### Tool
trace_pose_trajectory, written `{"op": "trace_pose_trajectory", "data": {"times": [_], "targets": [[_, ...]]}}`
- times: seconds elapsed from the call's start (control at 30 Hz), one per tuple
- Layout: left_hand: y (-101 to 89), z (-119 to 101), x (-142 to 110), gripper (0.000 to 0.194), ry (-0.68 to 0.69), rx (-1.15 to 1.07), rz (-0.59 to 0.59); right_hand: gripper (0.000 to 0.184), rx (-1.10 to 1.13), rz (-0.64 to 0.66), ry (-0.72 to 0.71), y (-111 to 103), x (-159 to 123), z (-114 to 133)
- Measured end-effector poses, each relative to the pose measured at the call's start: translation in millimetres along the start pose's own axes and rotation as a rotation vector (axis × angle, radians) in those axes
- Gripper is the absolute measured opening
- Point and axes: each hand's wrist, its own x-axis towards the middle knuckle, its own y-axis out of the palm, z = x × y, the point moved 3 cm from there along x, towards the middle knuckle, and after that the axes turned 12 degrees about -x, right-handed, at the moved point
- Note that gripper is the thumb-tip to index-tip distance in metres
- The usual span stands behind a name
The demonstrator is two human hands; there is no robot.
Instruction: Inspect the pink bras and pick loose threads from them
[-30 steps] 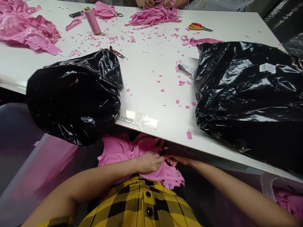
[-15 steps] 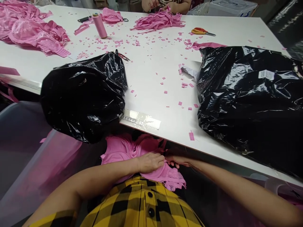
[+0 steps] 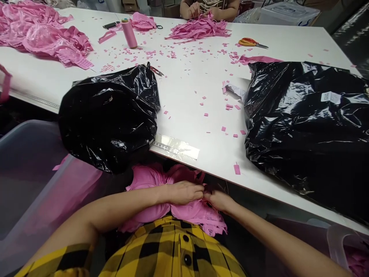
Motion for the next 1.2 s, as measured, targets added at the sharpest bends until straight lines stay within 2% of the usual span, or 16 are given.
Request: {"op": "trace_pose_trajectory", "data": {"times": [0.13,0.27,0.37,0.5,0.67,0.73,0.8,0.87,0.93,1.03,1.1,1.2], "targets": [[4.6,-1.4,-7.7,0.015,-0.061,-0.027,-0.135,0.017,0.249,0.04,0.137,17.9,-4.2,-1.3],[10.6,-5.8,-9.8,0.018,0.067,-0.015,-0.126,0.014,0.407,0.138,0.197,25.3,-1.0,-1.2],[10.8,-3.7,-9.9,0.019,0.038,0.014,-0.129,0.013,0.48,0.18,0.21,18.7,-2.3,-1.6],[9.5,-2.5,-9.9,0.021,0.001,0.029,-0.162,0.011,0.565,0.121,0.22,13.0,-4.8,-0.8],[12.9,-4.4,-11.1,0.021,0.006,-0.026,-0.185,0.012,0.7,0.012,0.244,20.2,-3.6,1.6],[10.2,-1.3,-14.0,0.022,-0.092,-0.077,-0.209,0.013,0.745,-0.017,0.274,20.3,-4.1,-2.0],[2.7,6.3,-19.2,0.02,-0.314,-0.164,-0.27,0.013,0.782,-0.051,0.308,18.4,-5.0,-8.1],[-5.9,15.0,-25.2,0.027,-0.558,-0.312,-0.315,0.013,0.815,-0.084,0.338,17.4,-5.4,-14.2],[-10.4,20.7,-26.7,0.037,-0.704,-0.49,-0.245,0.014,0.841,-0.112,0.351,18.6,-4.8,-18.1],[-10.1,24.0,-20.3,0.028,-0.762,-0.653,-0.072,0.015,0.862,-0.143,0.34,23.0,-3.9,-18.6],[-8.5,26.3,-16.1,0.024,-0.796,-0.681,-0.059,0.018,0.865,-0.164,0.321,25.1,-4.7,-17.4],[-8.5,28.5,-14.8,0.029,-0.8,-0.722,-0.09,0.025,0.854,-0.209,0.289,25.0,-8.4,-15.7]]}}
